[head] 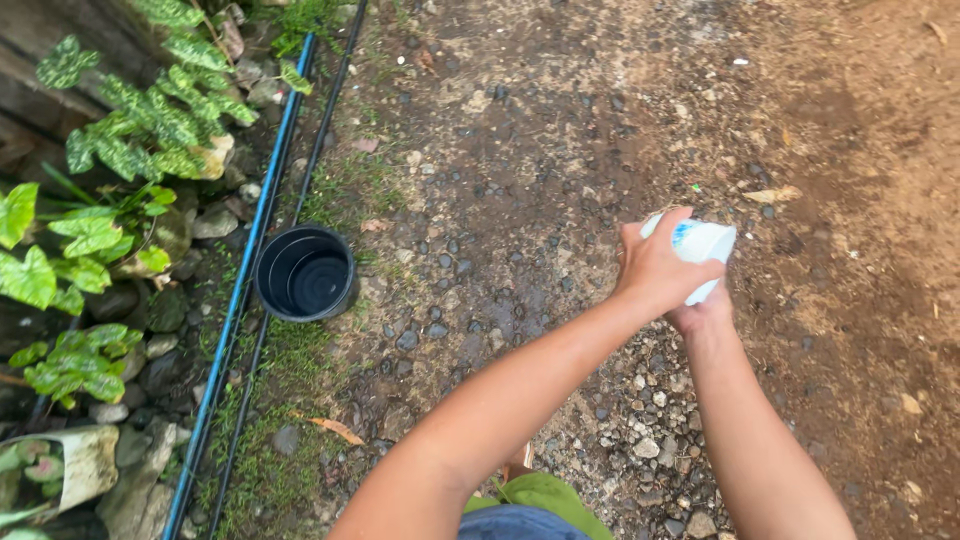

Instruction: The person dips a cup into a bucket of water and pours the water onto various plants growing along a fence and in a garden bed.

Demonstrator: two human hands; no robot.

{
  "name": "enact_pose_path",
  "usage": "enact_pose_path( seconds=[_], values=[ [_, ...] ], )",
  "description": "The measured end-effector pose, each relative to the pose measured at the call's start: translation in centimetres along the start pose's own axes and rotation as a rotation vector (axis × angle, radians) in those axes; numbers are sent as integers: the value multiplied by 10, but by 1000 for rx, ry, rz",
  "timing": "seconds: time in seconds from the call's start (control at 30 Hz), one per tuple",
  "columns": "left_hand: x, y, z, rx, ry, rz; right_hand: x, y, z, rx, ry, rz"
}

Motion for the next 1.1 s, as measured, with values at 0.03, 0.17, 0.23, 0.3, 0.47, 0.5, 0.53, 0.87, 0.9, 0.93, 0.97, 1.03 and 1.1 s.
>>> enact_pose_path(
  seconds=[0.03,0.17,0.23,0.3,0.47,0.5,0.53,0.87,0.9,0.93,0.97,1.03,1.1],
  values=[
    [-6,-4,3,-10,-47,-9,11,6,2,12,36,79],
    [-15,-23,15,19,-80,-137,46,19,-2,54,168,394],
    [-21,-26,20,6,-131,-108,57,12,-8,-16,217,384],
    [-20,-30,25,16,-112,-122,69,6,-25,-180,240,207],
    [-3,-24,33,53,-4,-180,72,15,-41,-410,288,246],
    [3,-22,34,54,7,-190,74,22,-38,-329,347,240],
    [11,-19,34,56,19,-201,67,34,-32,-341,261,252],
    [79,38,-16,168,118,-467,-66,31,-22,-120,-359,-315],
    [81,48,-22,141,62,-386,-81,23,-26,-105,-421,-370],
    [84,57,-31,114,6,-304,-94,17,-29,-94,-445,-340],
    [84,65,-42,85,-43,-223,-109,13,-32,-84,-473,-309],
    [95,79,-70,41,64,-129,-139,9,-39,-40,-526,-307],
    [95,96,-103,-1,96,-25,-169,4,-45,32,-573,-363]
  ],
)
Point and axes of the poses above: each hand's wrist, its own z-axis towards the middle knuckle, its own y-axis out of the back of the hand, x = y × z, the point moved 7 cm from there along z, towards the middle knuckle, and after that the axes turned 12 degrees about x, right-handed, at the moved point
